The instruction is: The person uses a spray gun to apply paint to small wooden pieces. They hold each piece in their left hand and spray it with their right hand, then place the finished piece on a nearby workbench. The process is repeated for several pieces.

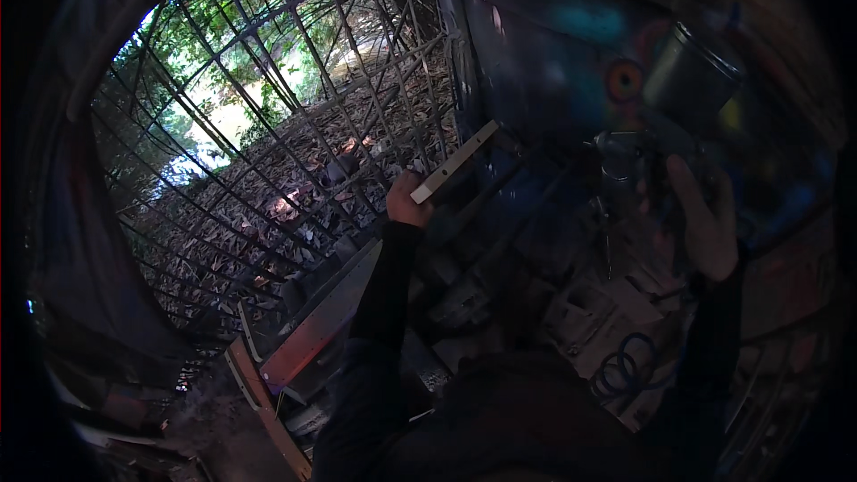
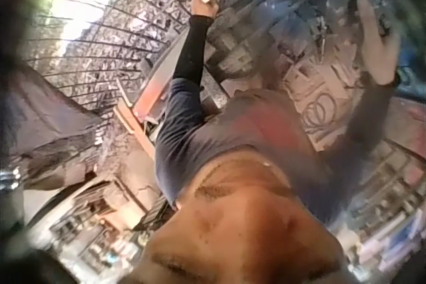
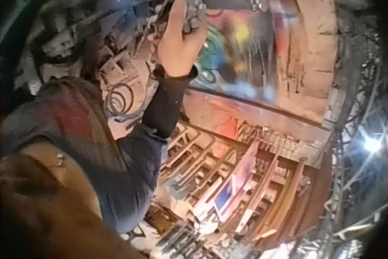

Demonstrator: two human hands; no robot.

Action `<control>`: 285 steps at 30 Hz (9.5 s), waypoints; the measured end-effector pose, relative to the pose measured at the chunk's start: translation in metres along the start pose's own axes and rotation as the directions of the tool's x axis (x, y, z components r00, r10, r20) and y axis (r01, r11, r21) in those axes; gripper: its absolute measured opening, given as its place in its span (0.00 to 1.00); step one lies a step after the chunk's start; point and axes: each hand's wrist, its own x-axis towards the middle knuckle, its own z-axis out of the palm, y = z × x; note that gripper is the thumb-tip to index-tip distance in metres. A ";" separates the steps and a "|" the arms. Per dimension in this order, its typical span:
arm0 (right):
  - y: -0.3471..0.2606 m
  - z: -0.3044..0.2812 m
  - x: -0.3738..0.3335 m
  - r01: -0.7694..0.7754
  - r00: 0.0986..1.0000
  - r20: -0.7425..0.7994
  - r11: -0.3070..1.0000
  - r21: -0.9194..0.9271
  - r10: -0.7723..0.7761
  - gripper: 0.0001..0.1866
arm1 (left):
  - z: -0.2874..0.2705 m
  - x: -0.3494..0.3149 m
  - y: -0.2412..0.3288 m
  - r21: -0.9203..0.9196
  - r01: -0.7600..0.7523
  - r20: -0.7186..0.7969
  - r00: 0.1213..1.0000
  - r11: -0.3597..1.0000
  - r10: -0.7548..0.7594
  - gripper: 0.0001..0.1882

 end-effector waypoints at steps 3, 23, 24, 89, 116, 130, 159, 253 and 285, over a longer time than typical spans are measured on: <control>0.000 0.003 0.004 -0.003 1.000 -0.002 1.000 -0.019 0.003 0.15 | 0.003 -0.002 -0.007 0.006 0.006 0.003 1.000 1.000 -0.006 0.03; -0.012 0.018 -0.045 0.132 0.989 0.056 0.990 0.054 -0.135 0.18 | 0.017 -0.009 -0.014 0.075 0.080 0.010 0.997 0.994 -0.081 0.04; -0.010 0.016 -0.043 0.136 0.990 0.042 0.990 0.029 -0.137 0.17 | 0.017 -0.008 -0.010 0.070 0.064 0.001 0.998 0.995 -0.064 0.04; -0.003 0.040 -0.069 0.264 0.952 0.157 0.965 0.011 -0.262 0.23 | 0.021 -0.014 -0.030 0.244 0.332 -0.022 0.941 0.911 -0.337 0.06; 0.061 0.016 -0.065 0.183 0.918 -0.348 0.982 -0.055 -0.191 0.22 | -0.017 0.005 0.041 -0.065 0.401 -0.130 0.905 0.914 -0.406 0.05; 0.068 0.032 -0.057 0.288 0.941 -0.207 0.955 0.071 -0.268 0.24 | 0.003 0.000 0.042 -0.043 0.461 -0.137 0.876 0.887 -0.462 0.04; 0.133 0.052 -0.025 -0.102 0.944 0.328 0.980 0.172 0.040 0.24 | -0.096 -0.113 0.000 -0.248 0.606 -0.246 0.715 0.756 -0.655 0.08; 0.187 0.139 -0.074 -0.168 0.874 0.447 0.982 -0.090 0.191 0.19 | -0.310 -0.371 -0.004 0.064 0.917 -0.633 0.343 0.394 -0.694 0.08; 0.164 0.188 -0.136 -0.205 0.840 0.483 0.969 -0.138 0.247 0.13 | -0.326 -0.377 0.021 0.210 0.770 -0.503 0.614 0.603 -0.608 0.04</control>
